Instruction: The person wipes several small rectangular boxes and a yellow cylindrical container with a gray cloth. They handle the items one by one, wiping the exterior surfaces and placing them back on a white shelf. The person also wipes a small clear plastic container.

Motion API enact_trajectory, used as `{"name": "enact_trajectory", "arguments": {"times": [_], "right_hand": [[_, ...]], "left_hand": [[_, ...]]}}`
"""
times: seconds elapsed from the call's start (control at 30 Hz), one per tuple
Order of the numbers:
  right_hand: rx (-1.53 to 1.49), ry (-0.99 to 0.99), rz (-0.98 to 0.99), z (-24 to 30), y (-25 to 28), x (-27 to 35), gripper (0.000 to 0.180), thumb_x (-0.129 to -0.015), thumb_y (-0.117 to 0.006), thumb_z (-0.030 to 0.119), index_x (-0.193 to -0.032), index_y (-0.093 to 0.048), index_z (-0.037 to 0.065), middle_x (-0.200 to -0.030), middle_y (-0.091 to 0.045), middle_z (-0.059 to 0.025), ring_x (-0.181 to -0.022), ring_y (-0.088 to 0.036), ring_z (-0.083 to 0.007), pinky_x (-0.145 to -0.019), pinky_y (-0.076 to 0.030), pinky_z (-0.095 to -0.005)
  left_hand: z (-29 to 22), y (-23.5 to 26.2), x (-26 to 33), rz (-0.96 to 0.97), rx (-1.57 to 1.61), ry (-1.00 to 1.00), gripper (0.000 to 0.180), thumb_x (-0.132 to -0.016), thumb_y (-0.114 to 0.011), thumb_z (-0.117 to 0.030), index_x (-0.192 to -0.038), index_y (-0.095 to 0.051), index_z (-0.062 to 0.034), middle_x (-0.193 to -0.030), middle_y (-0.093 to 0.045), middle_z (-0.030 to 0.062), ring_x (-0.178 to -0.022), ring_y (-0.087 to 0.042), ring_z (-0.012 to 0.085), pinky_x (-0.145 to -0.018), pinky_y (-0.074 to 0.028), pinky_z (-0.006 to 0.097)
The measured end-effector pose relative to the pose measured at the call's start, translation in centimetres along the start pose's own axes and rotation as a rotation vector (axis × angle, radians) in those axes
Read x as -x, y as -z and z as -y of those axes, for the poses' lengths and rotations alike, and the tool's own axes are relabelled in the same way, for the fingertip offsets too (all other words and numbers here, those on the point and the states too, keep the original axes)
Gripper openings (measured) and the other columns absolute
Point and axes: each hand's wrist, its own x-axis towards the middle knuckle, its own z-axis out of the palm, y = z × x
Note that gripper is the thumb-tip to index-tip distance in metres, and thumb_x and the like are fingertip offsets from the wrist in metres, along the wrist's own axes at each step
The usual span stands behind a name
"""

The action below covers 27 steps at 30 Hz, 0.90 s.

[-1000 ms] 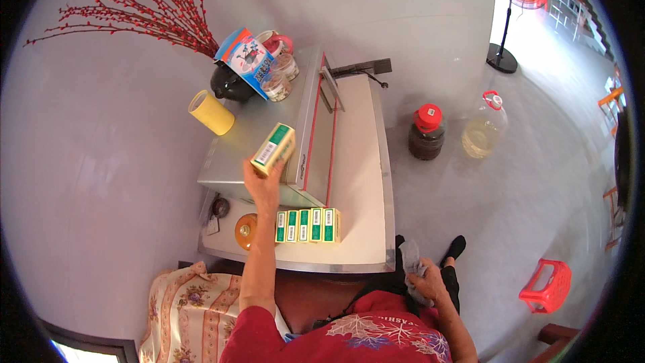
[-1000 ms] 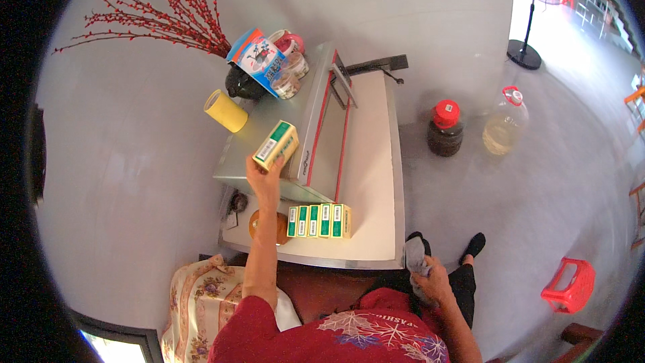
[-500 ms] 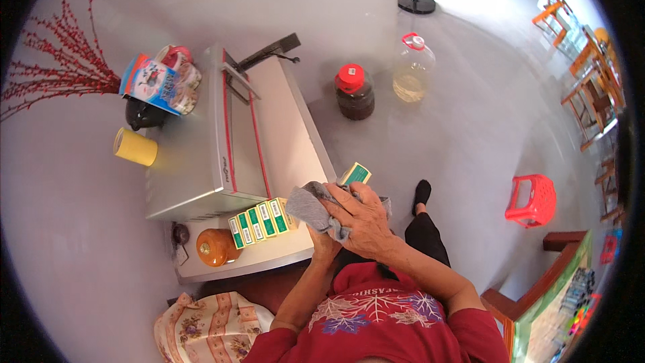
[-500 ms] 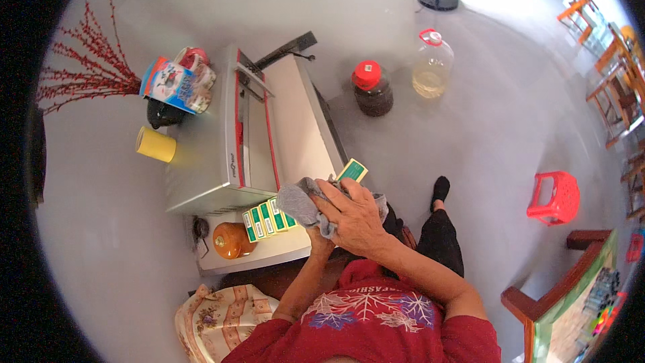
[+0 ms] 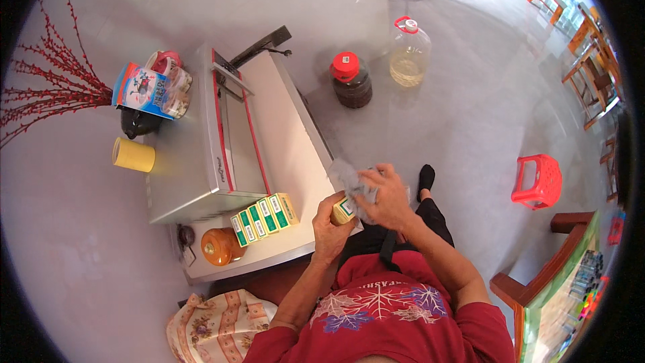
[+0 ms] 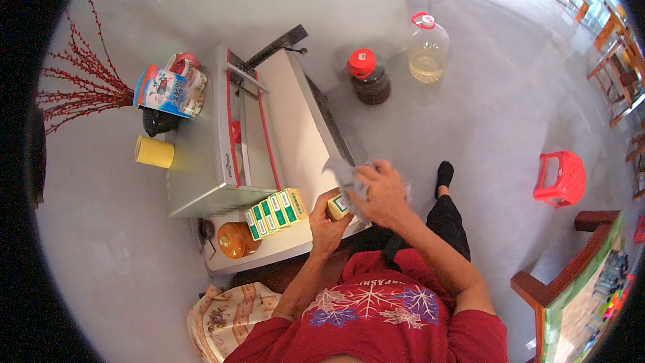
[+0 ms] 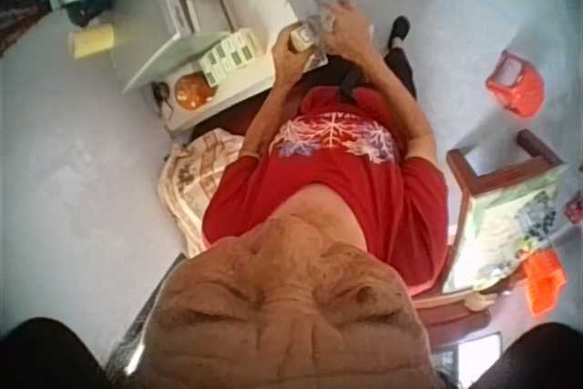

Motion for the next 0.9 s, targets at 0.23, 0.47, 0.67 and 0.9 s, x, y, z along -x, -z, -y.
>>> {"name": "enact_trajectory", "arguments": {"times": [0.23,0.47,0.67,0.9], "right_hand": [[0.079,0.235,0.071,2.4,1.5,1.1,0.039,-0.072,-0.065,0.029,-0.101,-0.058,0.004,-0.093,-0.058,-0.0096,-0.092,-0.049,-0.0287,-0.077,-0.042,-0.039],[-0.173,0.17,0.45,-2.1,3.8,2.8,0.031,-0.081,-0.06,0.031,-0.095,-0.061,0.003,-0.085,-0.06,-0.0146,-0.082,-0.054,-0.0308,-0.071,-0.045,-0.0354],[-0.492,0.019,0.368,-1.7,4.2,5.5,0.037,-0.076,-0.065,0.033,-0.095,-0.058,0.002,-0.087,-0.059,-0.0158,-0.081,-0.058,-0.0318,-0.071,-0.045,-0.0365],[-0.187,-0.105,-0.105,0.4,1.5,3.8,0.039,-0.068,-0.071,0.025,-0.096,-0.054,0.003,-0.086,-0.053,-0.0149,-0.082,-0.054,-0.0302,-0.067,-0.045,-0.0384]], "left_hand": [[-2.0,0.3,0.0,0.152,-0.013,0.09,0.039,-0.069,-0.071,-0.002,-0.106,-0.056,-0.0004,-0.099,-0.062,0.0078,-0.089,-0.057,0.0151,-0.08,-0.047,0.029],[-2.7,3.6,-0.5,0.5,0.143,0.205,0.041,-0.068,-0.076,-0.003,-0.104,-0.056,-0.0012,-0.098,-0.062,0.006,-0.091,-0.058,0.0136,-0.081,-0.047,0.028],[-3.2,3.6,-2.3,0.626,0.258,0.23,0.047,-0.067,-0.074,0.002,-0.108,-0.052,-0.0022,-0.103,-0.059,0.0083,-0.097,-0.058,0.0172,-0.084,-0.049,0.031],[-2.2,-0.5,-2.1,-0.012,0.731,0.473,0.06,-0.079,-0.058,-0.001,-0.13,-0.028,-0.0107,-0.119,-0.044,0.0122,-0.102,-0.051,0.023,-0.08,-0.05,0.035]]}}
